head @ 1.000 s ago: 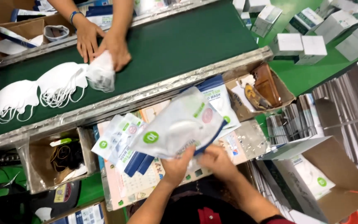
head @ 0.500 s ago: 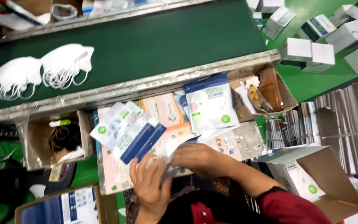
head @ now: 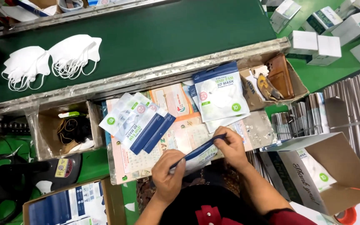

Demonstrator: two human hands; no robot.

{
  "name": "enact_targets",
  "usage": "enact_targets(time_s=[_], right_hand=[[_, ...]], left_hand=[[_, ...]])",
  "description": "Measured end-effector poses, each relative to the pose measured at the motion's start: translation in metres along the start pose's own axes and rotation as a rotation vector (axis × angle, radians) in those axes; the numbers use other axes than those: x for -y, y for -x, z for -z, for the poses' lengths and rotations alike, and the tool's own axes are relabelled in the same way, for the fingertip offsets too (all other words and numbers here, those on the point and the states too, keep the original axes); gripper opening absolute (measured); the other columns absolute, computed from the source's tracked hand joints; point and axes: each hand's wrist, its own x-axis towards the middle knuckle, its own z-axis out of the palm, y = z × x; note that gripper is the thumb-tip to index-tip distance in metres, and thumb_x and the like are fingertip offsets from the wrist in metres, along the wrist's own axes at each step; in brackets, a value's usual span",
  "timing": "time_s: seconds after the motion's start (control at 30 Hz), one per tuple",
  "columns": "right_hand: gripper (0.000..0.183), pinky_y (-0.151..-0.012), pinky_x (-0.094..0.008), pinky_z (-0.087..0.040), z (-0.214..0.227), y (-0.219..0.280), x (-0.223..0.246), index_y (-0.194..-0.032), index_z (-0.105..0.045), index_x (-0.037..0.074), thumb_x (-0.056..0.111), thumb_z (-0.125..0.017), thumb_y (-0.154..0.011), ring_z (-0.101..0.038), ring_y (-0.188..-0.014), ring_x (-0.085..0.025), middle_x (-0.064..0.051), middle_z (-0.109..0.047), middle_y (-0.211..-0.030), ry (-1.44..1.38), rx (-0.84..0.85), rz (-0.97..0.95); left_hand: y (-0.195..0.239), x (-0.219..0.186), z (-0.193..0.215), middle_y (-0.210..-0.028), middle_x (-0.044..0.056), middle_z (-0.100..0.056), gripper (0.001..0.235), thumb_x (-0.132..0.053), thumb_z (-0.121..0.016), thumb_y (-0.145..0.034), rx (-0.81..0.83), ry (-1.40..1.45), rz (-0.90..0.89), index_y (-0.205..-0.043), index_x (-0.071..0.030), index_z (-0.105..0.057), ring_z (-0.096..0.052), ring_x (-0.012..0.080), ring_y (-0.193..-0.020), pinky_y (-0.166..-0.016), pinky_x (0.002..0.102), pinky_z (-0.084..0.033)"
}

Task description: Packaging white face masks into plastic pouches and cardboard boxes on a factory assembly line.

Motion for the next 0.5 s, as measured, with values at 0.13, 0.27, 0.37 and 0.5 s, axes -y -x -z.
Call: enact_targets(time_s=[0.13, 0.27, 0.37, 0.5], right_hand=[[0.013, -0.098, -0.034, -0.044, -0.024, -0.008, 0.06, -0.109, -0.06, -0.002, 0.0, -0.064, -0.097, -0.057, -0.107, -0.022, -0.014, -0.061, -0.111, 0.225, -0.156, 0.033], [0.055, -0.123, -0.049, -0.029, -0.047, -0.015, 0.096, -0.137, -0.036, -0.006, 0.007, -0.069, -0.097, -0.037, -0.146, -0.036, -0.026, -0.036, -0.153, 0.833, -0.379, 0.635], [0.055, -0.124, -0.056, -0.028, -0.04, -0.031, 0.067, -0.139, -0.047, 0.006, 0.01, -0.073, -0.091, -0.034, -0.151, -0.041, -0.019, -0.04, -0.155, 0.989, -0.145, 0.635], [0.073, -0.12, -0.062, -0.022, 0.011, -0.067, -0.03, -0.152, -0.042, 0.01, 0.022, -0.073, -0.087, -0.023, -0.153, -0.047, -0.028, -0.031, -0.163, 1.252, -0.037, 0.298]], left_hand=[[0.013, 0.025, -0.019, -0.087, 0.011, -0.069, 0.006, 0.001, -0.065, -0.095, -0.067, 0.12, 0.231, -0.099, 0.004, -0.067, -0.067, 0.0183, -0.077, -0.069, 0.032, -0.054], [-0.021, 0.044, -0.05, -0.104, 0.005, -0.068, 0.022, -0.006, -0.062, -0.1, -0.294, 0.368, 0.304, -0.118, 0.006, -0.062, -0.061, 0.0075, -0.092, -0.079, 0.025, -0.052], [-0.046, 0.133, -0.105, -0.109, 0.018, -0.058, 0.034, -0.012, -0.061, -0.107, -0.175, 0.552, 0.593, -0.129, 0.012, -0.05, -0.051, 0.0207, -0.096, -0.086, 0.036, -0.042], [-0.058, 0.139, -0.112, -0.143, 0.021, -0.052, 0.05, -0.013, -0.062, -0.103, -0.152, 0.216, 0.283, -0.147, 0.004, -0.044, -0.048, 0.0277, -0.134, -0.114, 0.04, -0.041]])
